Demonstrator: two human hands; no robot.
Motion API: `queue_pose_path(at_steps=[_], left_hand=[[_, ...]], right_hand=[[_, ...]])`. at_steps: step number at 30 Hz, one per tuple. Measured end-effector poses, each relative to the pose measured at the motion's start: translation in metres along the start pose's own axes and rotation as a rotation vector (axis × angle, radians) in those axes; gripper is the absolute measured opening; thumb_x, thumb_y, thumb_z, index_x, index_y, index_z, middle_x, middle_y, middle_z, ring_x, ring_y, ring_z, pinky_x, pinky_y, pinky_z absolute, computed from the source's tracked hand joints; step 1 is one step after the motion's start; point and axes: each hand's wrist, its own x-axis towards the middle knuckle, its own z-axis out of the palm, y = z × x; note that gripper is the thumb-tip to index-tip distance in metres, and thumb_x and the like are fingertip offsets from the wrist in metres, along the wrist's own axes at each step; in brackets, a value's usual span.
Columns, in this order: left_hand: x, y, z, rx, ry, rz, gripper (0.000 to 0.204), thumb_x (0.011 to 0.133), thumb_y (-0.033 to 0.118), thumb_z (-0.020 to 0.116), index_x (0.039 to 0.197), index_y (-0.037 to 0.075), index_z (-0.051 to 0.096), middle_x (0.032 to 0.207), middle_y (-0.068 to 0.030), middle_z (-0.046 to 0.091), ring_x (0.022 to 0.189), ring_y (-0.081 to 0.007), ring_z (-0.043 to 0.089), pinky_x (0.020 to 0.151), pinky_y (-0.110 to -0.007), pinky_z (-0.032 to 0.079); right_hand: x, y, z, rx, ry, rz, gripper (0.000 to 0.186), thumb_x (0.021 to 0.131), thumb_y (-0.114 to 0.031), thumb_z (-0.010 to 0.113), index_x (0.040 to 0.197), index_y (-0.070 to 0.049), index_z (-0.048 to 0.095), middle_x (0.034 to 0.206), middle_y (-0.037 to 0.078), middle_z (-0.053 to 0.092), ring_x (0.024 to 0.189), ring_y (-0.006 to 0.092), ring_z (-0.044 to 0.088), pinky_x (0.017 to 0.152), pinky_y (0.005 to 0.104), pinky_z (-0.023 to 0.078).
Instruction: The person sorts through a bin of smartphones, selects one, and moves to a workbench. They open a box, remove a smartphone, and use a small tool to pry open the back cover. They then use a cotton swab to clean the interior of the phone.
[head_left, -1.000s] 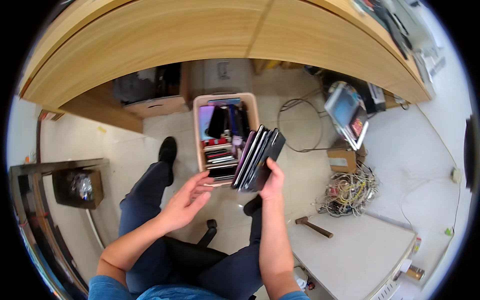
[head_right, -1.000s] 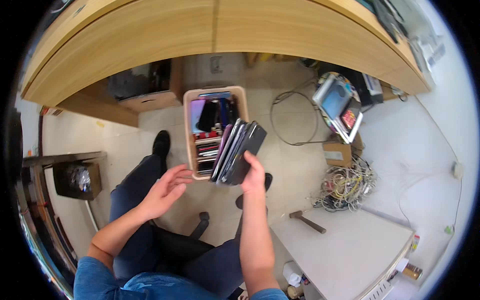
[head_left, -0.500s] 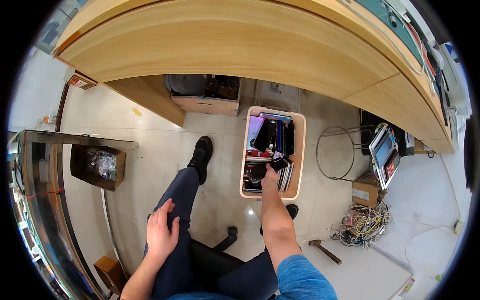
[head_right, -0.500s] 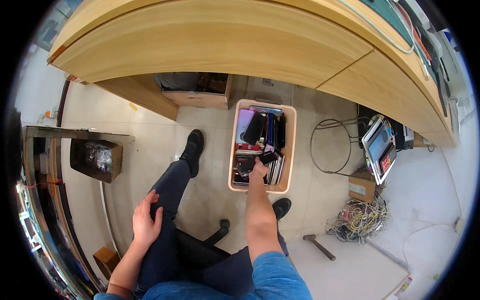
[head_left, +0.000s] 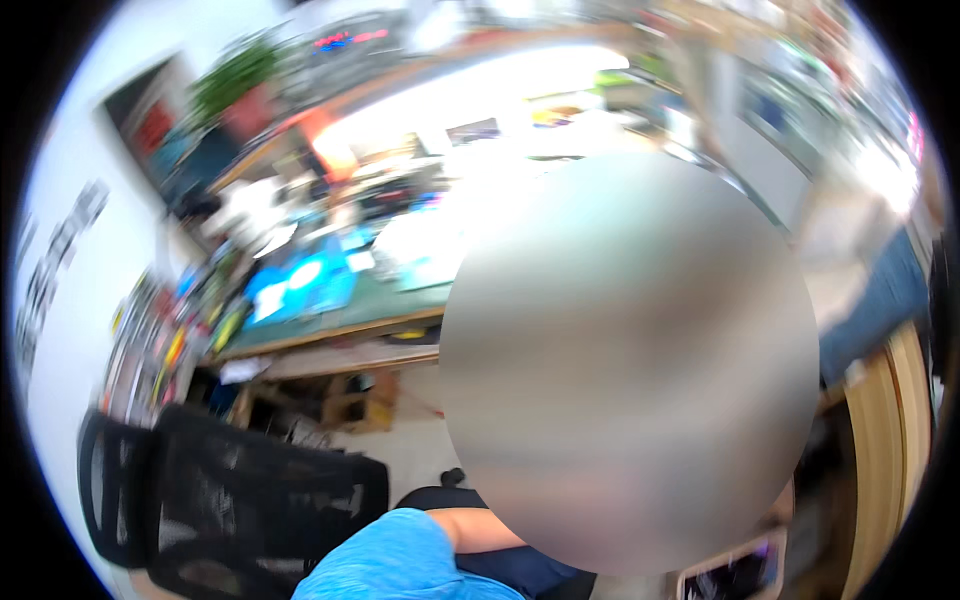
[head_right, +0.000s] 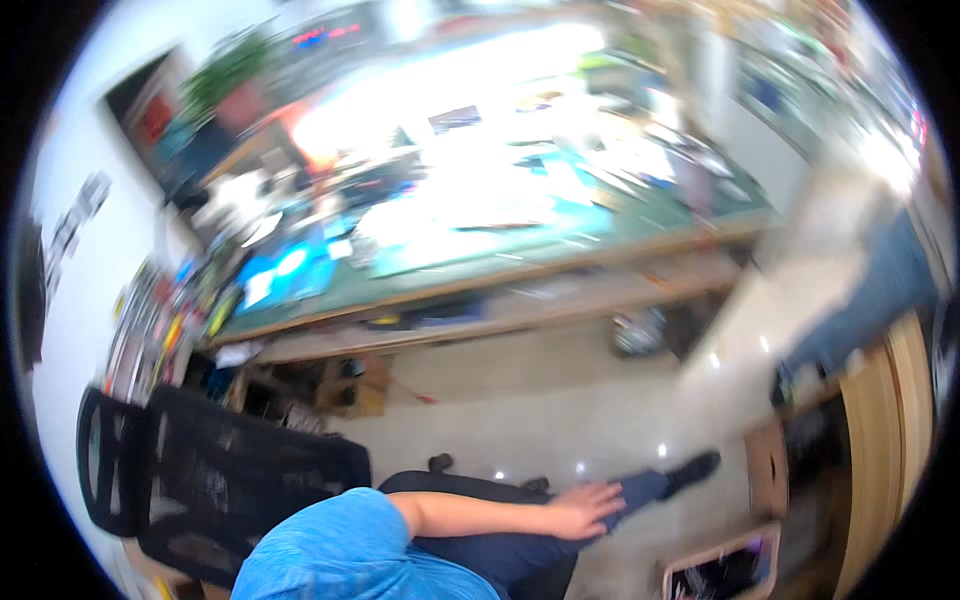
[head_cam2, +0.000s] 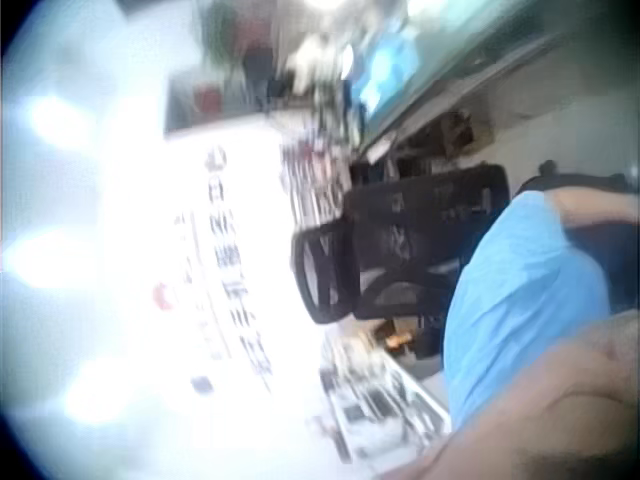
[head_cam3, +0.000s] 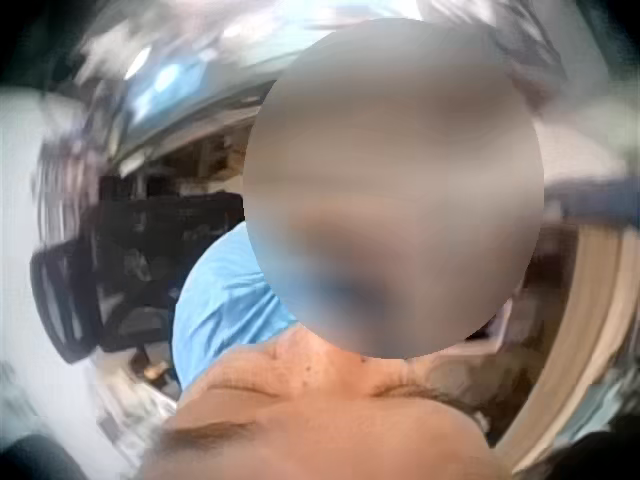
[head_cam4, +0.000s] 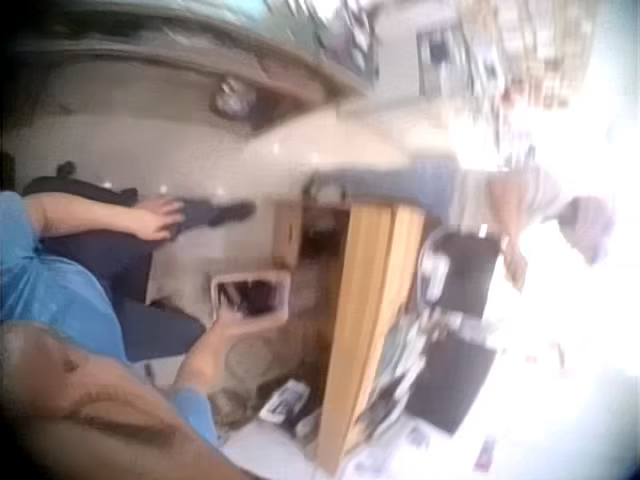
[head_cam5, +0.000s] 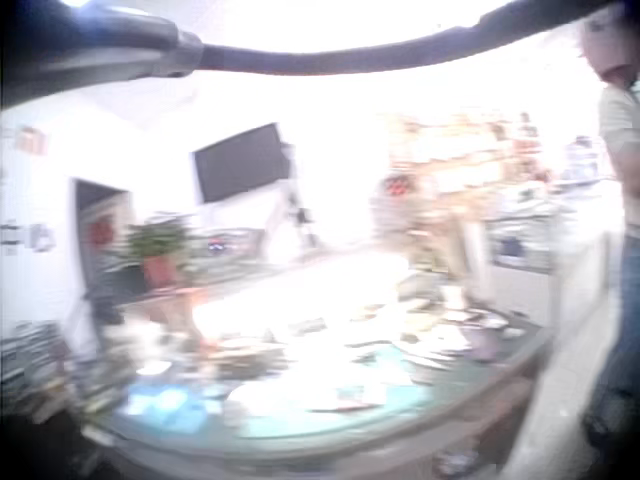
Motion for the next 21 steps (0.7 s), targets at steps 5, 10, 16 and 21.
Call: queue_pose_path(at_steps=[5, 10, 16, 21], left_hand=[[-0.070, -0.064, -0.031, -0.424, -0.170, -0.180, 0.065, 0.097, 0.052, 0.047, 0.144, 0.007, 0.045, 0.147, -0.0236, 0.042, 0.133, -0.0400, 0.044, 0.110, -0.044, 0.038], [-0.260, -0.183, 0.009, -0.206, -0.015, -0.540, 0.067, 0.095, 0.065, 0.039, 0.136, 0.013, 0.056, 0.130, -0.0212, 0.059, 0.122, -0.0382, 0.055, 0.105, -0.046, 0.041], [-0.359, -0.161, -0.055, -0.206, -0.015, -0.998, 0.081, 0.094, 0.071, 0.034, 0.097, 0.000, 0.072, 0.103, -0.0237, 0.069, 0.101, -0.0399, 0.066, 0.088, -0.048, 0.051], [-0.390, -0.176, -0.032, -0.144, 0.074, -1.078, 0.081, 0.095, 0.069, 0.032, 0.080, 0.000, 0.072, 0.085, -0.0248, 0.070, 0.082, -0.0416, 0.068, 0.077, -0.049, 0.055]], right_hand=[[0.044, -0.099, -0.010, 0.261, -0.221, -0.073, 0.031, 0.090, -0.020, 0.061, 0.113, 0.000, 0.068, 0.095, 0.024, 0.070, 0.089, 0.0370, 0.067, 0.077, 0.0467, 0.052], [-0.247, -0.233, 0.152, -0.806, 0.385, -1.177, 0.027, 0.084, -0.031, 0.069, 0.091, -0.005, 0.075, 0.083, 0.017, 0.071, 0.072, 0.0335, 0.066, 0.074, 0.0435, 0.054], [-0.326, -0.223, 0.152, -1.054, 0.326, -1.437, 0.026, 0.076, -0.023, 0.065, 0.096, -0.009, 0.074, 0.073, 0.016, 0.068, 0.065, 0.0350, 0.066, 0.065, 0.0449, 0.054], [-0.359, -0.227, 0.172, -1.126, 0.198, -1.398, 0.026, 0.071, -0.020, 0.067, 0.094, -0.010, 0.074, 0.072, 0.018, 0.068, 0.066, 0.0363, 0.066, 0.063, 0.0472, 0.053]])
